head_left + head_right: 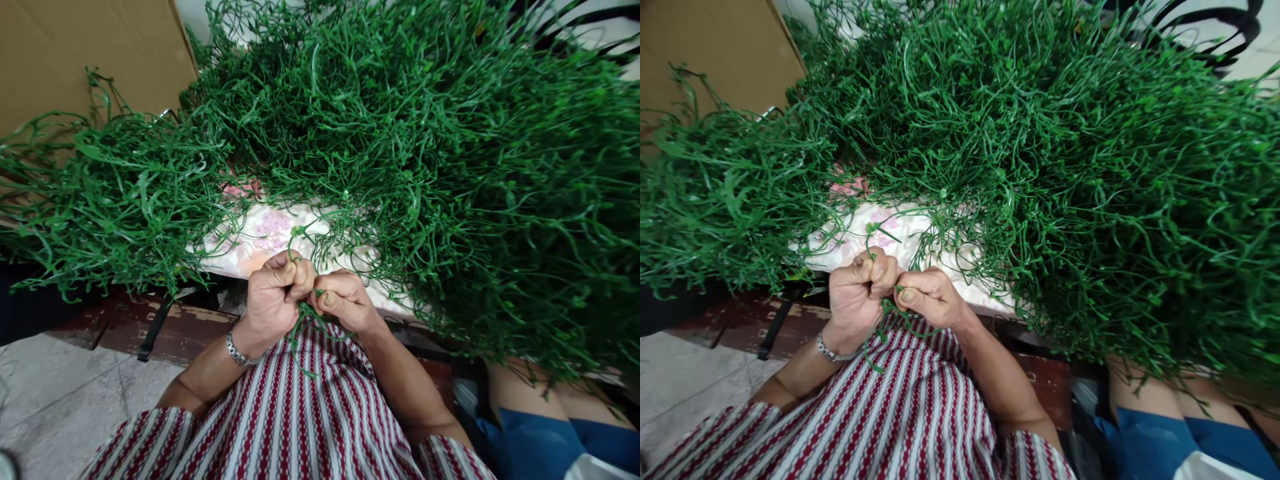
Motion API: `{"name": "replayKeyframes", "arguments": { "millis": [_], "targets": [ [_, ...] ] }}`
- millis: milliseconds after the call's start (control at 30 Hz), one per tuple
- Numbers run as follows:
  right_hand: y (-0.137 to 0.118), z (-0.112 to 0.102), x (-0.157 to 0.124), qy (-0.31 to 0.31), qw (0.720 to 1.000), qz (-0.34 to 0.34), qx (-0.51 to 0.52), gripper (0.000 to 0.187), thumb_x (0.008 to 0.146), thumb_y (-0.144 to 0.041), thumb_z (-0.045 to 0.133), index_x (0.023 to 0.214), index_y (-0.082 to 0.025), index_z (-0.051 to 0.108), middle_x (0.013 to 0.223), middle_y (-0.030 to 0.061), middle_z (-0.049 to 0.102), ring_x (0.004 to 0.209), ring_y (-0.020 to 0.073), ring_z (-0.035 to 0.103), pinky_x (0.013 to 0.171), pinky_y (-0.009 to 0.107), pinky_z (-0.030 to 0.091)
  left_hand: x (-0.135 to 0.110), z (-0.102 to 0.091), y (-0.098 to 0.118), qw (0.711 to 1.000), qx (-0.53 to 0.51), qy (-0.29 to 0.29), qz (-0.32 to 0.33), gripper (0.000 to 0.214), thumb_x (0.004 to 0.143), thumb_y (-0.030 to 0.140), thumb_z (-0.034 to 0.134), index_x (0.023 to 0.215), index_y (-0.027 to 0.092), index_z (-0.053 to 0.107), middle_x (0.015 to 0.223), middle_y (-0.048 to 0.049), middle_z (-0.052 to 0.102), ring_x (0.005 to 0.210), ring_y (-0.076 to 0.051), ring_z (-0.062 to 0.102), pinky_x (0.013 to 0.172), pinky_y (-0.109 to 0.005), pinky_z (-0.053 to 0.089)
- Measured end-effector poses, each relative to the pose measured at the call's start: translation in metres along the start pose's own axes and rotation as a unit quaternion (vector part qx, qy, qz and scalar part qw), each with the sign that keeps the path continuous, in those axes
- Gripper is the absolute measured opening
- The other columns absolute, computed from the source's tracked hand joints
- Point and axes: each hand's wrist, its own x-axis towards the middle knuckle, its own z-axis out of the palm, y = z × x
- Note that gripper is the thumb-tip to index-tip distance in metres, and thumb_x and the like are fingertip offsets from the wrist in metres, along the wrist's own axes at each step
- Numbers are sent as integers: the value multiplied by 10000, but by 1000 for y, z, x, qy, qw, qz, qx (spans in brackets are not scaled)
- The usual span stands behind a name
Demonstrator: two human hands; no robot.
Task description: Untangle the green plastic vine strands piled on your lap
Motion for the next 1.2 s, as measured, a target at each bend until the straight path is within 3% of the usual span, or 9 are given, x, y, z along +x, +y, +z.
{"name": "replayKeyframes", "arguments": {
  "millis": [167,300,500,633,733,867,1000,1200],
  "targets": [
    [2,2,-1,9,999,-16,28,453,855,-507,450,544,-179,488,473,-6,452,395,73,383,441,224,330,1,-6,3,999,-33,-16,10,433,644,379,692,474,161,359,363,59,237,360,-50,243,406,-224,189],
    [-2,-7,-8,84,984,-110,108,374,852,-414,489,551,-191,480,441,-25,404,391,91,395,436,237,314,8,-14,10,997,-47,25,53,453,706,379,660,496,164,322,409,77,168,359,-37,158,403,-206,196],
    [-12,-23,-7,50,997,-46,-40,321,901,-400,431,811,-163,627,629,38,530,545,126,478,527,266,356,15,-23,4,998,45,-11,39,238,705,329,674,611,152,545,446,40,429,407,-63,369,448,-221,276],
    [-8,-16,-4,121,986,-50,-103,321,928,-381,381,918,-170,623,721,45,541,673,143,513,632,285,398,14,-26,-4,994,96,-8,60,156,725,287,662,754,138,631,480,50,436,410,-36,323,429,-189,247],
    [-2,-7,-2,149,980,-60,-117,279,935,-329,383,974,-187,620,733,30,534,687,134,510,640,275,400,11,-25,-14,987,129,-29,87,199,706,284,690,854,159,642,644,19,550,510,-48,436,479,-173,344],
    [2,1,1,186,968,-82,-147,245,917,-294,431,1023,-218,639,869,52,566,840,162,537,747,312,431,11,-25,-25,980,139,5,139,253,722,214,683,964,215,607,824,14,607,678,-60,528,608,-148,430],
    [6,8,1,229,956,-89,-162,289,903,-342,452,1128,-270,620,1068,74,522,1040,207,504,898,393,419,14,-21,-25,995,60,-15,78,311,688,202,708,967,240,575,882,21,614,701,-64,552,618,-142,460],
    [13,13,1,277,923,-130,-235,311,898,-321,463,1184,-331,583,994,57,486,965,189,482,796,367,444,11,-15,-16,999,37,-25,22,271,644,220,740,890,184,633,742,15,587,575,-45,510,504,-129,419]
  ]
}}
